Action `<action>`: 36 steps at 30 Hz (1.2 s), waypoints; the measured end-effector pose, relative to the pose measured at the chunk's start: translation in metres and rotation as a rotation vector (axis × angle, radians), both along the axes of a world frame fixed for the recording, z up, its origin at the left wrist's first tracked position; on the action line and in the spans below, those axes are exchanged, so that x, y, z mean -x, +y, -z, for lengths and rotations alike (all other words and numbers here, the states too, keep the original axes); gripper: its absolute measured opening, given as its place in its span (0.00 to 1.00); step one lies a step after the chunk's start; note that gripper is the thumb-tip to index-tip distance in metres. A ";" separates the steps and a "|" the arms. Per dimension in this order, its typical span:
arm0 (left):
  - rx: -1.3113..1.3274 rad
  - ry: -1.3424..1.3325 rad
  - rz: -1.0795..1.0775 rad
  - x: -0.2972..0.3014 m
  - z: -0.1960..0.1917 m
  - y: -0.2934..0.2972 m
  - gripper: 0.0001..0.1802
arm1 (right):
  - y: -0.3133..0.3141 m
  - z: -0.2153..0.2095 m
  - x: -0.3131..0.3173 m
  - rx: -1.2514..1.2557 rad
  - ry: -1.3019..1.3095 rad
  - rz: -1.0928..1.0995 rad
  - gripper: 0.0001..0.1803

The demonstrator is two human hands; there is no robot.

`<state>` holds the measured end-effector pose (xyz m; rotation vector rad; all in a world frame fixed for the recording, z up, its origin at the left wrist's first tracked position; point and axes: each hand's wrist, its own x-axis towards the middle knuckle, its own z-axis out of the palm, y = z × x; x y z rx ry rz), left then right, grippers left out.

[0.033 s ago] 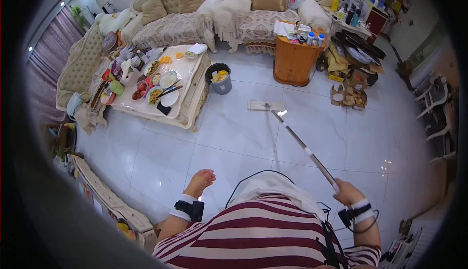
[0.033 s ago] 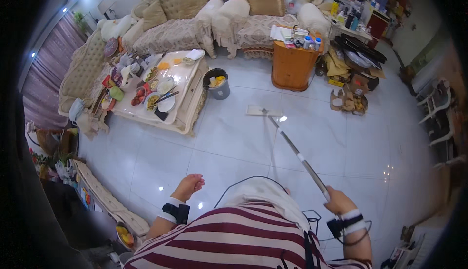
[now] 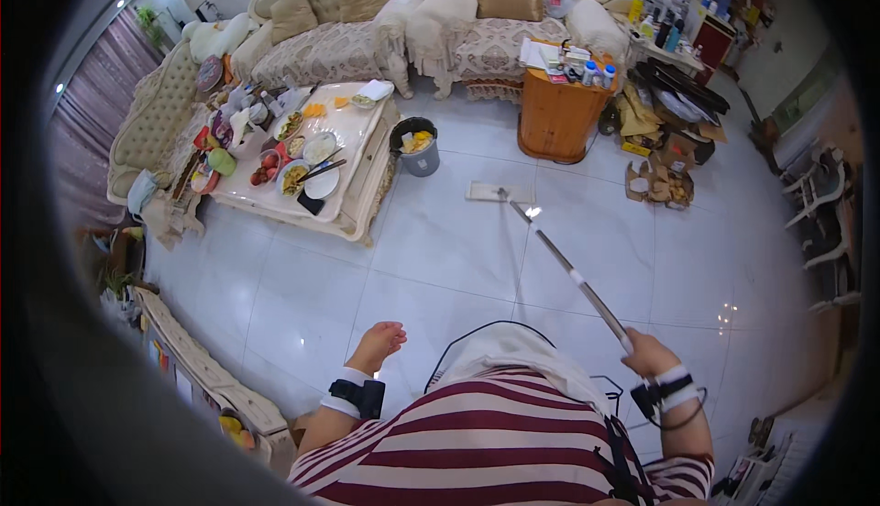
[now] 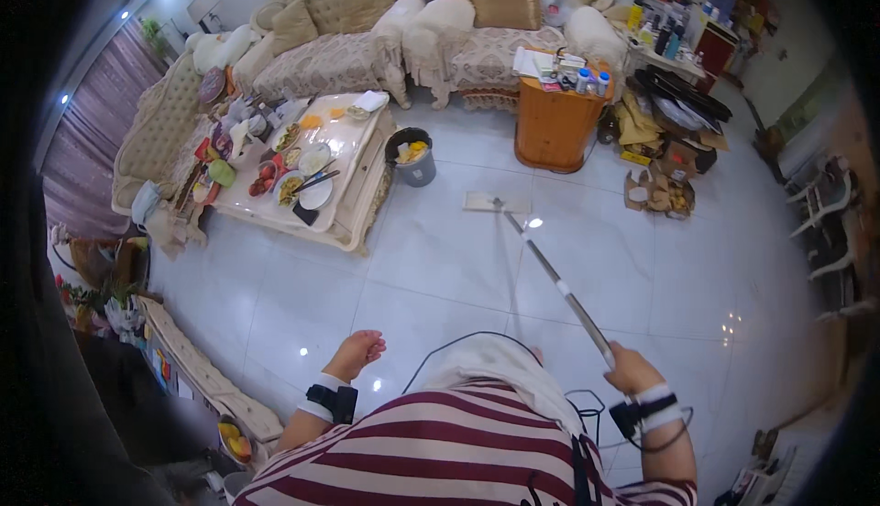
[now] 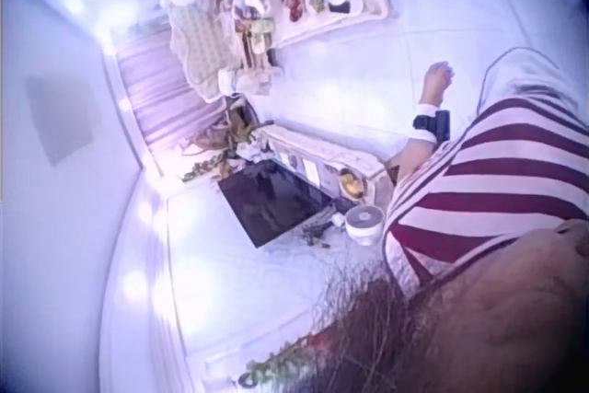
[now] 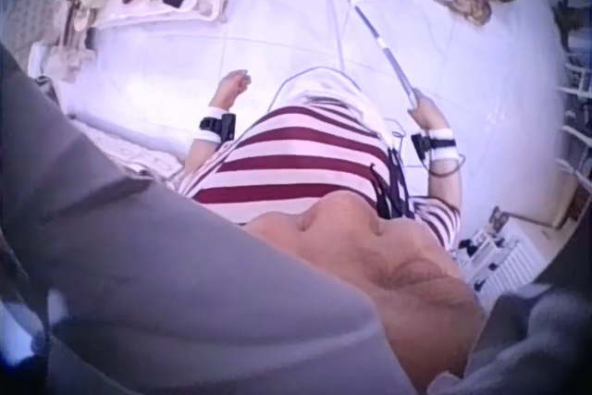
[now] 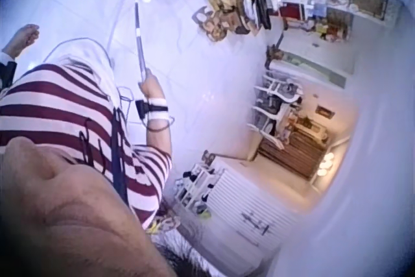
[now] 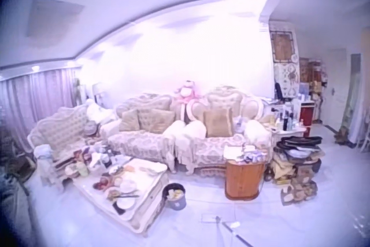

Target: The person washes a cleaning cloth, mops the floor in a living area, and then cleans the mop head in the sink.

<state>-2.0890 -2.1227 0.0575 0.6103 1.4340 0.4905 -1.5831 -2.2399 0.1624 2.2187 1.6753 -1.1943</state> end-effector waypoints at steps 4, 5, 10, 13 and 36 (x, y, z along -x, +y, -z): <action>0.047 -0.008 -0.056 0.007 0.000 -0.018 0.16 | 0.105 0.059 0.018 -0.007 -0.010 0.011 0.24; 0.048 0.006 -0.071 0.007 -0.005 -0.019 0.16 | 0.132 0.076 0.023 -0.007 -0.003 0.029 0.23; 0.064 0.070 -0.232 0.012 -0.020 -0.035 0.16 | 0.261 0.153 0.040 -0.097 0.085 0.045 0.20; 0.043 0.040 -0.310 0.020 -0.031 -0.059 0.15 | 0.323 0.189 0.054 -0.128 0.355 0.186 0.12; -1.414 0.813 -0.155 0.035 -0.197 0.164 0.16 | 0.371 -0.024 0.387 -0.540 1.211 -0.419 0.26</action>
